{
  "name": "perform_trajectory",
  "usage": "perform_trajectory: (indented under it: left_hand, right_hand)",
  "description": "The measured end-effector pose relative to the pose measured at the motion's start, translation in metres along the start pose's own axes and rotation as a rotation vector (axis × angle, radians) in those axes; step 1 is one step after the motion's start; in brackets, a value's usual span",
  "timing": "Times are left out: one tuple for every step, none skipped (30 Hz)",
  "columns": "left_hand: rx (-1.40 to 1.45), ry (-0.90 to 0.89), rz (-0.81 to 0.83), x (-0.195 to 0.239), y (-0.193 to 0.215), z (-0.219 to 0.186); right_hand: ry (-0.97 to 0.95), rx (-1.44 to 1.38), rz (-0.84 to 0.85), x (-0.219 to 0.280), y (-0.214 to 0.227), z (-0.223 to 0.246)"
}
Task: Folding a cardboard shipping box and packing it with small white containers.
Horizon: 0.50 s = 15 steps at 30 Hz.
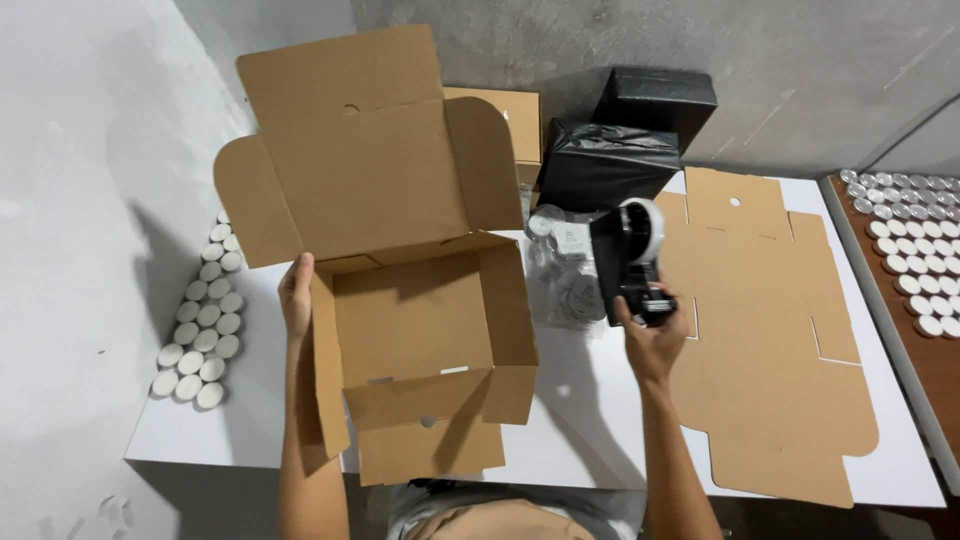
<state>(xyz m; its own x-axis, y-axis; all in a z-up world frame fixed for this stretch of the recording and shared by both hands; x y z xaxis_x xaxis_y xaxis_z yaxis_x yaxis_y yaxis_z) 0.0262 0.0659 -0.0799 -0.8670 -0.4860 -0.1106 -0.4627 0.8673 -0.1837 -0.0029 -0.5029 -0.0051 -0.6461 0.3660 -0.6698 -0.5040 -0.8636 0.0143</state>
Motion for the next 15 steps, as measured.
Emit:
perform_trajectory:
  left_hand:
    - [0.0, 0.003, 0.009, -0.001, -0.008, 0.008]
    - [-0.029, -0.028, 0.027, -0.003, -0.016, 0.014]
    - [-0.057, -0.059, 0.044, -0.004, -0.025, 0.02]
    - [-0.055, -0.059, 0.049, 0.0, -0.036, 0.016]
    - [-0.069, -0.072, 0.062, 0.003, -0.047, 0.011]
    - [-0.084, -0.086, 0.073, 0.007, -0.057, 0.006]
    - [-0.083, -0.087, 0.074, 0.001, -0.058, 0.019]
    - [-0.082, -0.072, 0.087, -0.006, -0.06, 0.032]
    - [-0.081, -0.057, 0.1, -0.013, -0.063, 0.045]
    - [-0.081, -0.057, 0.1, -0.018, -0.061, 0.056]
    - [-0.101, -0.066, 0.117, -0.024, -0.061, 0.067]
    - [-0.12, -0.073, 0.136, -0.03, -0.062, 0.079]
    - [-0.119, -0.072, 0.137, -0.022, -0.071, 0.061]
    - [-0.143, -0.06, 0.128, -0.013, -0.079, 0.043]
    - [-0.167, -0.048, 0.119, -0.004, -0.086, 0.025]
  right_hand:
    - [-0.002, 0.007, -0.006, -0.001, 0.017, -0.012]
    - [-0.019, 0.094, -0.047, -0.003, 0.035, -0.024]
    - [-0.036, 0.182, -0.088, -0.004, 0.054, -0.036]
    - [-0.035, 0.184, -0.092, -0.008, 0.068, -0.043]
    - [-0.028, 0.251, -0.117, -0.011, 0.084, -0.05]
    - [-0.021, 0.317, -0.14, -0.015, 0.098, -0.056]
    - [-0.02, 0.317, -0.142, -0.016, 0.104, -0.058]
    - [-0.015, 0.393, -0.153, -0.017, 0.112, -0.059]
    - [-0.011, 0.469, -0.164, -0.018, 0.119, -0.061]
    - [-0.01, 0.469, -0.164, -0.018, 0.125, -0.068]
    - [-0.036, 0.489, -0.171, -0.017, 0.132, -0.077]
    - [-0.062, 0.512, -0.18, -0.016, 0.139, -0.086]
    - [-0.061, 0.514, -0.18, -0.015, 0.143, -0.09]
    - [-0.075, 0.526, -0.175, -0.013, 0.146, -0.096]
    - [-0.09, 0.538, -0.17, -0.011, 0.149, -0.101]
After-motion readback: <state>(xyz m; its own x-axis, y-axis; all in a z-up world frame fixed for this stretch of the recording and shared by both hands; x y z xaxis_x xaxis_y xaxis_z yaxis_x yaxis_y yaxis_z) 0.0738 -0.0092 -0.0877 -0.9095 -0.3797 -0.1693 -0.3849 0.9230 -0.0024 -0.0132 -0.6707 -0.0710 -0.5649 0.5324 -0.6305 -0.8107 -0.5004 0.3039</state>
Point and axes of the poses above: each hand's wrist, its own x-axis away from the middle knuckle, its own y-axis out of the back of the hand, z = x × y, the point moved 4 cm from there along -x, towards the middle knuckle, and after that the axes turned 6 degrees about y, right-handed, at the moved point
